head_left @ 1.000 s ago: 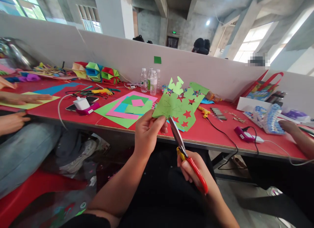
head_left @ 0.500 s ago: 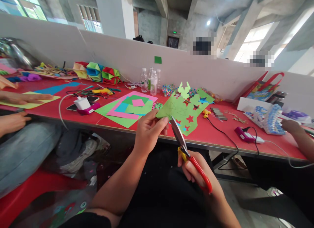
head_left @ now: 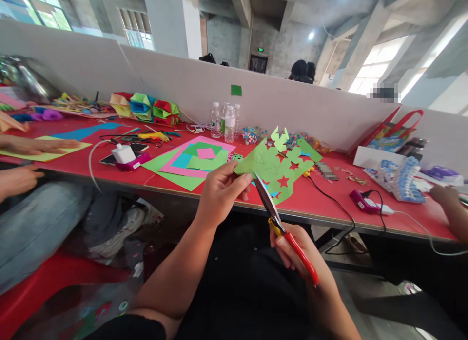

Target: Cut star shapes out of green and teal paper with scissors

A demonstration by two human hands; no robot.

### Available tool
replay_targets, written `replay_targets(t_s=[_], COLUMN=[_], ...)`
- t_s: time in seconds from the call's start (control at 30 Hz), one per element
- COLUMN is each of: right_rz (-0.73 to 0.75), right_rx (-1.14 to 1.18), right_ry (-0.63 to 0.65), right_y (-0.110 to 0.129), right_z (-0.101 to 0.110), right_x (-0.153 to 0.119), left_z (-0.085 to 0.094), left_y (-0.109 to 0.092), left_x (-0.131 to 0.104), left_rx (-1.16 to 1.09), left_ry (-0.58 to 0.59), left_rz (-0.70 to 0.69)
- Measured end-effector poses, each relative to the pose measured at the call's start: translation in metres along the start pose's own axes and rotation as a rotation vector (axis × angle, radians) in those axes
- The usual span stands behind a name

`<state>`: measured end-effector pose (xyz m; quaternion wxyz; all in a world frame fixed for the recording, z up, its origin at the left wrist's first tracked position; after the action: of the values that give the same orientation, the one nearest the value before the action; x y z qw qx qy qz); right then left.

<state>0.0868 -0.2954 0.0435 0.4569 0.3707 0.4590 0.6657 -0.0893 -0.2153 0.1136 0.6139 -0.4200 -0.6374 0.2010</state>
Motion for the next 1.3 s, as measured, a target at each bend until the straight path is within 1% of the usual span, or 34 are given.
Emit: replay_targets(t_s=[0.4, 0.57, 0.7, 1.0, 1.3], right_rz=[-0.025, -0.017, 0.016, 0.066, 0.047], right_rx=[0.001, 0.004, 0.027, 0.081, 0.119], right_ry=[0.002, 0.011, 0.026, 0.013, 0.015], right_y=[-0.005, -0.002, 0.001, 0.004, 0.001], right_z=[0.003, 0.001, -0.002, -0.007, -0.011], right_x=[0.000, 0.001, 0.001, 0.002, 0.001], left_z=[0.000, -0.001, 0.000, -0.011, -0.012], left_y=[0.001, 0.004, 0.006, 0.011, 0.015], left_x=[0.000, 0.000, -0.002, -0.012, -0.012], left_rx=[-0.014, -0.072, -0.113, -0.076, -0.099], left_ry=[-0.009, -0.009, -0.041, -0.029, -0.039], left_rz=[0.006, -0.007, -0.022, -0.003, 0.036])
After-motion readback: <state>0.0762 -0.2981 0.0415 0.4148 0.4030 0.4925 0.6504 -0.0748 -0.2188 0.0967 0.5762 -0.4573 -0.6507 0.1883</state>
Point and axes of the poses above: each hand's wrist, its own x-axis towards the middle knuckle, its own z-axis out of the back of the hand, y = z × x, the point moved 3 cm from there along x, towards the middle knuckle, and after that the axes turned 3 degrees about -z, right-handed, at the moved point
